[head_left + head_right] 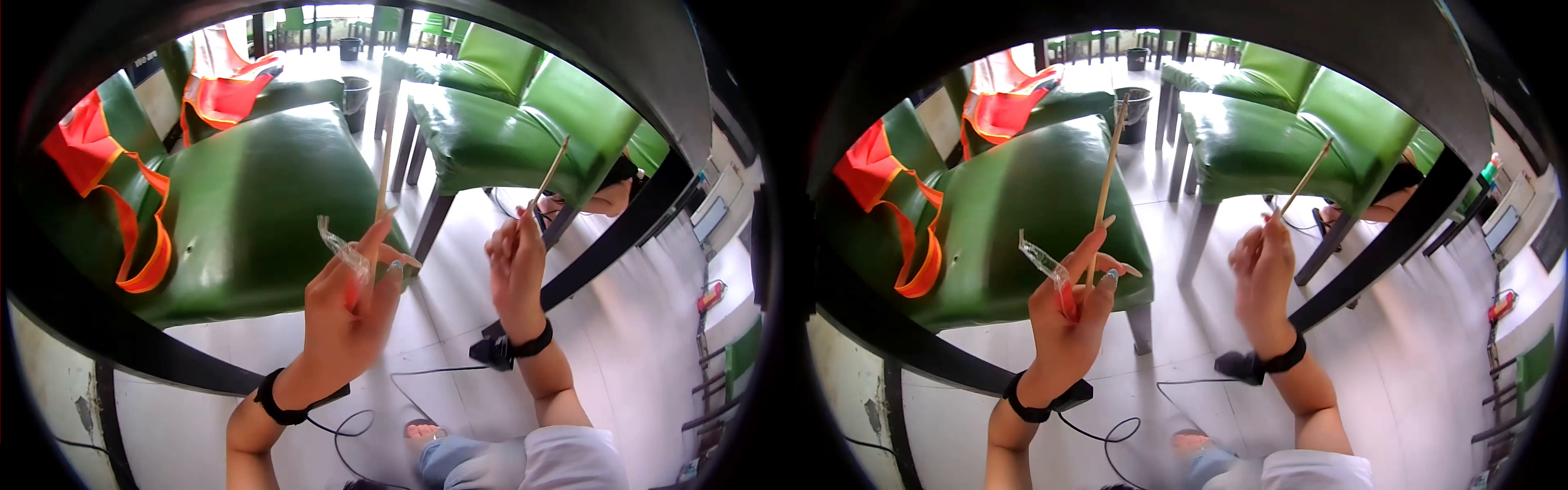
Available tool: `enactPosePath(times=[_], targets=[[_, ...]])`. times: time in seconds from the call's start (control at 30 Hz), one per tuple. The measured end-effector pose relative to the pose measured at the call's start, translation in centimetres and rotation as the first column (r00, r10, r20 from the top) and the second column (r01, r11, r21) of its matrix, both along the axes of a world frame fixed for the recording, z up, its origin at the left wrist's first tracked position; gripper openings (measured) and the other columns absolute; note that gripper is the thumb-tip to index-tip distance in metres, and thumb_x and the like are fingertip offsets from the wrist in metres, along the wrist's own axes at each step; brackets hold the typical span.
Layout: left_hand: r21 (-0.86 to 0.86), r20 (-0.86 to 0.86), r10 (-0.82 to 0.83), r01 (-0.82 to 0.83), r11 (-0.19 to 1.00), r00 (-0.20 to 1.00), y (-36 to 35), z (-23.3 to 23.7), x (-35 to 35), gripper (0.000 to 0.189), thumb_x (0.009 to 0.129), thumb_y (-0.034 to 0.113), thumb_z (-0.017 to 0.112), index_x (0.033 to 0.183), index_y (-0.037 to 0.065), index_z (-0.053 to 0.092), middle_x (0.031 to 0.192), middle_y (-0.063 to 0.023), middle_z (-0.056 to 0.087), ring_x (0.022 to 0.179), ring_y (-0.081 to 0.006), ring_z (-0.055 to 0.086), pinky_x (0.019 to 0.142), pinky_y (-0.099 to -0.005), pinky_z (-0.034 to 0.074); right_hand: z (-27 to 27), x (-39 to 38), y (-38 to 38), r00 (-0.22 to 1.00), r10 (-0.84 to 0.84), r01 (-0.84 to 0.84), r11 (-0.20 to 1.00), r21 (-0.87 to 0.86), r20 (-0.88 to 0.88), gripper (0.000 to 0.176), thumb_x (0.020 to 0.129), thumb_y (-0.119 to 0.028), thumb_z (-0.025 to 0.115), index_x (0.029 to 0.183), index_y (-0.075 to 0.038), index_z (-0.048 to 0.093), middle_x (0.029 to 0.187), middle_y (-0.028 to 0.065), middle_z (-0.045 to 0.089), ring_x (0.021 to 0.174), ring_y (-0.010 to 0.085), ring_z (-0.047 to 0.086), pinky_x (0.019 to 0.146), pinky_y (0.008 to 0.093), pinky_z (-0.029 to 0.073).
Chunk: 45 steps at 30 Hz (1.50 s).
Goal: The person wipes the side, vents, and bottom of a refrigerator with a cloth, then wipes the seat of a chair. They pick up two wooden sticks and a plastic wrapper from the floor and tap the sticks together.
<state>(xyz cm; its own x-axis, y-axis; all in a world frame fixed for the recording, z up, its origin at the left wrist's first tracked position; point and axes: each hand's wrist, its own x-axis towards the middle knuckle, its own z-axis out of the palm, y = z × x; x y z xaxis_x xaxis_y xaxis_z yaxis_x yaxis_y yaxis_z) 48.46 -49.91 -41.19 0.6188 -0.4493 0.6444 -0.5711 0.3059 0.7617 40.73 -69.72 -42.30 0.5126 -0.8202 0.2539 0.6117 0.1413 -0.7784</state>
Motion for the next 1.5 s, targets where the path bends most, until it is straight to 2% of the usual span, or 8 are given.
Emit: enactPosePath(times=[0.13,0.37,0.8,0.87,1.0,1.13,1.37,1.5], targets=[[-0.041,-0.018,-0.13,0.129,0.991,0.991,-2.5,0.2,-1.0,0.05,0.081,-0.01,0.045,0.13,-0.002,0.038,0.093,-0.0043,0.057,0.049,0.0026,0.036,0.044,-0.0137,0.027,2.0,-0.4,-6.4,0.979,-0.202,0.203,0.974,-0.104,0.02,0.018,0.094,-0.022,0.042,0.088,-0.007,0.049,0.049,-0.0007,0.038,0.039,0.0081,0.032,0.042,0.0237,0.029],[-0.088,-0.025,-0.195,0.192,0.977,0.981,-4.9,0.4,-1.6,0.052,0.081,-0.012,0.044,0.13,0.001,0.038,0.094,-0.0046,0.058,0.048,0.0022,0.033,0.042,-0.0143,0.027,7.0,-2.7,-9.5,0.962,-0.267,0.232,0.908,-0.349,-0.057,0.021,0.092,-0.024,0.047,0.086,-0.006,0.056,0.046,-0.002,0.037,0.037,0.0068,0.029,0.038,0.0222,0.025],[-0.107,-0.032,-0.206,0.202,0.974,0.978,-3.9,1.1,-1.4,0.051,0.08,-0.012,0.045,0.13,0.001,0.04,0.092,-0.0049,0.06,0.05,0.0016,0.034,0.043,-0.0138,0.029,6.6,-2.6,-6.9,0.91,-0.41,0.39,0.805,-0.448,0.056,0.021,0.09,-0.024,0.053,0.087,-0.004,0.057,0.042,-0.0043,0.033,0.032,0.0039,0.028,0.034,0.0207,0.02],[-0.087,-0.047,-0.187,0.182,0.979,0.981,-3.7,1.6,-1.5,0.042,0.077,-0.009,0.048,0.118,-0.005,0.046,0.09,-0.006,0.061,0.049,-0.0025,0.036,0.047,-0.0163,0.032,7.1,-2.2,-7.0,0.929,-0.371,0.335,0.818,-0.467,0.017,0.021,0.089,-0.024,0.053,0.087,-0.004,0.058,0.042,-0.0045,0.033,0.032,0.0039,0.028,0.034,0.0204,0.021],[-0.16,-0.081,-0.182,0.168,0.973,0.98,-3.9,2.5,-2.0,0.033,0.074,-0.009,0.05,0.107,-0.008,0.052,0.09,-0.0111,0.062,0.049,-0.0069,0.041,0.05,-0.0182,0.035,6.7,-0.5,-8.0,0.949,-0.315,0.267,0.851,-0.452,-0.032,0.022,0.09,-0.024,0.053,0.087,-0.003,0.059,0.044,-0.004,0.035,0.031,0.0044,0.028,0.032,0.0203,0.02],[-0.069,0.02,-0.128,0.129,0.989,0.992,-4.0,2.6,-1.2,0.049,0.082,-0.009,0.045,0.13,0.002,0.04,0.09,-0.0038,0.059,0.051,0.0014,0.036,0.044,-0.0144,0.03,6.7,1.9,-9.6,0.955,-0.287,0.234,0.889,-0.394,-0.079,0.021,0.089,-0.023,0.054,0.088,-0.003,0.06,0.046,-0.0034,0.037,0.034,0.0042,0.03,0.035,0.0212,0.024],[-0.084,-0.024,-0.127,0.124,0.989,0.992,-5.6,2.7,-0.8,0.046,0.084,-0.003,0.045,0.129,0.001,0.04,0.092,-0.0038,0.06,0.05,0.001,0.036,0.045,-0.0152,0.032,5.6,3.7,-12.9,0.961,-0.277,0.269,0.944,-0.191,-0.021,0.021,0.089,-0.021,0.052,0.091,-0.002,0.06,0.045,-0.0033,0.037,0.034,0.0048,0.029,0.037,0.0216,0.025],[-0.012,-0.039,-0.163,0.163,0.987,0.986,-7.0,3.1,-1.4,0.046,0.085,-0.002,0.045,0.13,0.001,0.037,0.095,-0.0045,0.06,0.052,0.0005,0.036,0.047,-0.0155,0.033,4.6,2.3,-11.4,0.961,-0.275,0.273,0.92,-0.28,0.032,0.024,0.09,-0.023,0.05,0.094,-0.001,0.06,0.044,-0.004,0.035,0.035,0.0041,0.028,0.037,0.0212,0.024]])
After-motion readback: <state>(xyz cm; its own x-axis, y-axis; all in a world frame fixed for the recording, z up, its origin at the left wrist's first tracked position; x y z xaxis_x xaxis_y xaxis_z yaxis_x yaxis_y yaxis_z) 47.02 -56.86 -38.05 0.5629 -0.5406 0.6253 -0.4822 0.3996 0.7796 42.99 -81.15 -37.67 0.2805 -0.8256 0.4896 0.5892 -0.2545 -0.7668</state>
